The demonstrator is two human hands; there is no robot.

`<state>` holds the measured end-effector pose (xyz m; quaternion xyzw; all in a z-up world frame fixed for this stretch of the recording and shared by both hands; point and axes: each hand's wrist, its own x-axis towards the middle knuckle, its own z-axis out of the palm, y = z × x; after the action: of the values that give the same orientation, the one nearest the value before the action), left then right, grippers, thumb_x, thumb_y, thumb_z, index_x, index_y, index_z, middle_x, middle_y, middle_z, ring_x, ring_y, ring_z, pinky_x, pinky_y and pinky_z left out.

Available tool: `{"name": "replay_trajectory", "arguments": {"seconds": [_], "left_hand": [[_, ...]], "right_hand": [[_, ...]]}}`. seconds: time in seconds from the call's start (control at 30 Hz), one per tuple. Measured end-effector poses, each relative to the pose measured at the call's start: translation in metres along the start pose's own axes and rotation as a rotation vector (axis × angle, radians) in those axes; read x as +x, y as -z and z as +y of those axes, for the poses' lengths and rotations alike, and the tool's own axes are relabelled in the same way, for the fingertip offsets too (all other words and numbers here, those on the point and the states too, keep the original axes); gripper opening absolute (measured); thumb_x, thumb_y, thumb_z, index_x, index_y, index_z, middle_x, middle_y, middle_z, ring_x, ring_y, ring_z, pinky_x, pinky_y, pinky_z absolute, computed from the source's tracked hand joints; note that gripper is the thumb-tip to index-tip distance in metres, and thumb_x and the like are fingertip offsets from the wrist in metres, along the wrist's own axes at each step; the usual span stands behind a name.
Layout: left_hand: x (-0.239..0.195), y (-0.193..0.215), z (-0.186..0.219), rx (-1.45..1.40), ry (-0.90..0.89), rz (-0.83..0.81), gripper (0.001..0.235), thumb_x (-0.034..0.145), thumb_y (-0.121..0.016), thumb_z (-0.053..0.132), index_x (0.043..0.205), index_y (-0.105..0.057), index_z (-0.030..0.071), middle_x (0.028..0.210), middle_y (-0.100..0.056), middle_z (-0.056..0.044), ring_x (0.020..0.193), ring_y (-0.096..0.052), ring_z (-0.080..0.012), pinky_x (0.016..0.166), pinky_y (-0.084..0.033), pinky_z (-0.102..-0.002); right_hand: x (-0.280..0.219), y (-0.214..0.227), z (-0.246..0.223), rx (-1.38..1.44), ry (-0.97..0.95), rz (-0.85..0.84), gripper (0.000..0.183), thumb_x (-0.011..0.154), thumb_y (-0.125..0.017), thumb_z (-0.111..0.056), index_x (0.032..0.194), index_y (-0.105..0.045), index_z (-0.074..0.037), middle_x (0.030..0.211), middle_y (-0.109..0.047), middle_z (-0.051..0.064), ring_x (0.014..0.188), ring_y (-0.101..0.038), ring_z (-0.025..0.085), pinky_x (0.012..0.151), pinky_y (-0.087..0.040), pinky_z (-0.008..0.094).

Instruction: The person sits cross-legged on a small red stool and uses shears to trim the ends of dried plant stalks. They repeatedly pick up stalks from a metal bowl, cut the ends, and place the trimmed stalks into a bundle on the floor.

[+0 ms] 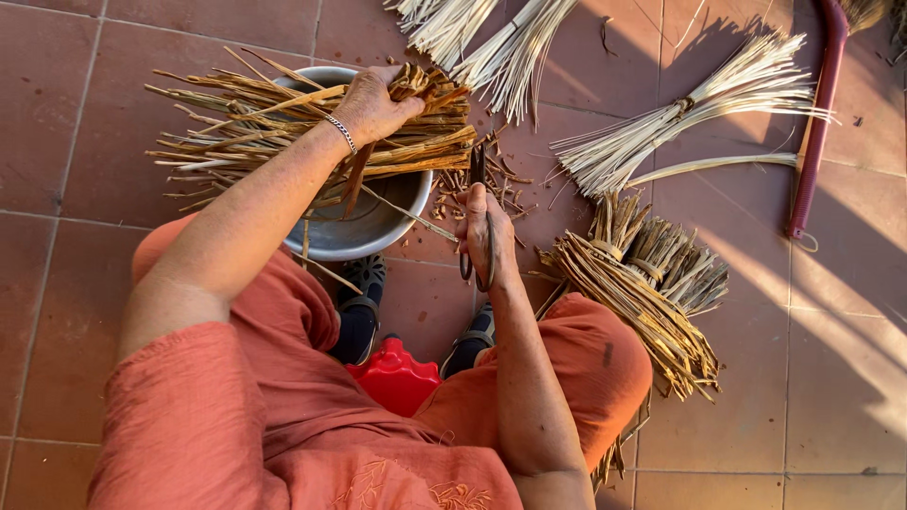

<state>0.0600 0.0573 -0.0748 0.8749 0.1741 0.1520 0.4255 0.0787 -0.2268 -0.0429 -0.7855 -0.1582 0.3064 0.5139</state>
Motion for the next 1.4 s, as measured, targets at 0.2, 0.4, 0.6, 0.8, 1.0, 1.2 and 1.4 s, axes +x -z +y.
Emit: {"name": "replay_trajectory", "arguments": {"seconds": [0.2,0.4,0.6,0.8,1.0,1.2,1.4], "left_hand": [[-0.023,0.023,0.041,-0.02,0.013,-0.067,0.03,0.084,-0.082,0.027,0.105,-0.075,0.006,0.095,-0.078,-0.009,0.087,-0.072,-0.0177,0.087,-0.057,-0.034],[-0.046,0.021,0.08,-0.176,-0.043,-0.136,0.03,0.083,-0.081,0.027,0.104,-0.076,0.006,0.094,-0.077,-0.005,0.086,-0.071,-0.0138,0.083,-0.058,-0.031],[-0.049,0.017,0.095,-0.228,-0.009,-0.184,0.031,0.081,-0.084,0.023,0.104,-0.073,0.005,0.093,-0.075,-0.004,0.085,-0.071,-0.0143,0.081,-0.058,-0.031],[-0.049,0.015,0.093,-0.629,0.217,-0.257,0.022,0.09,-0.079,0.023,0.103,-0.073,0.006,0.083,-0.071,-0.001,0.062,-0.063,-0.0085,0.054,-0.054,-0.024],[-0.049,0.02,0.094,-0.453,0.047,-0.22,0.02,0.094,-0.076,0.024,0.1,-0.073,0.005,0.08,-0.069,-0.001,0.062,-0.064,-0.0057,0.055,-0.056,-0.022],[-0.052,0.02,0.098,-0.396,0.041,-0.214,0.019,0.092,-0.072,0.025,0.097,-0.073,0.006,0.076,-0.07,0.001,0.06,-0.064,-0.0052,0.056,-0.055,-0.023],[-0.052,0.015,0.097,-0.436,0.062,-0.227,0.023,0.092,-0.074,0.028,0.1,-0.073,0.007,0.078,-0.069,0.001,0.061,-0.062,-0.0049,0.056,-0.055,-0.022]], "right_hand": [[-0.002,-0.014,-0.012,0.027,0.113,-0.019,0.069,0.103,-0.036,-0.062,0.122,-0.068,-0.004,0.067,-0.059,0.001,0.057,-0.055,0.01,0.054,-0.048,0.028],[-0.006,-0.02,-0.022,-0.028,0.221,0.013,0.067,0.105,-0.033,-0.059,0.127,-0.064,-0.004,0.069,-0.06,0.001,0.059,-0.057,0.01,0.055,-0.049,0.029],[-0.005,-0.023,-0.029,-0.147,0.286,0.086,0.068,0.105,-0.029,-0.061,0.121,-0.066,-0.006,0.066,-0.062,-0.001,0.061,-0.061,0.009,0.059,-0.05,0.028],[-0.005,-0.025,-0.029,-0.051,0.263,0.07,0.068,0.107,-0.03,-0.06,0.116,-0.068,-0.004,0.064,-0.055,0.002,0.059,-0.054,0.012,0.056,-0.045,0.031],[-0.004,-0.024,-0.031,-0.15,0.318,0.086,0.072,0.105,-0.025,-0.064,0.119,-0.066,-0.006,0.067,-0.06,0.002,0.065,-0.063,0.014,0.062,-0.051,0.031],[-0.004,-0.025,-0.025,-0.242,0.294,0.101,0.078,0.103,-0.019,-0.068,0.118,-0.067,-0.007,0.072,-0.064,0.005,0.07,-0.068,0.019,0.066,-0.054,0.035],[-0.008,-0.028,-0.02,-0.253,0.429,0.176,0.081,0.108,-0.018,-0.07,0.111,-0.068,-0.006,0.088,-0.073,0.009,0.083,-0.073,0.025,0.076,-0.056,0.038]]}}
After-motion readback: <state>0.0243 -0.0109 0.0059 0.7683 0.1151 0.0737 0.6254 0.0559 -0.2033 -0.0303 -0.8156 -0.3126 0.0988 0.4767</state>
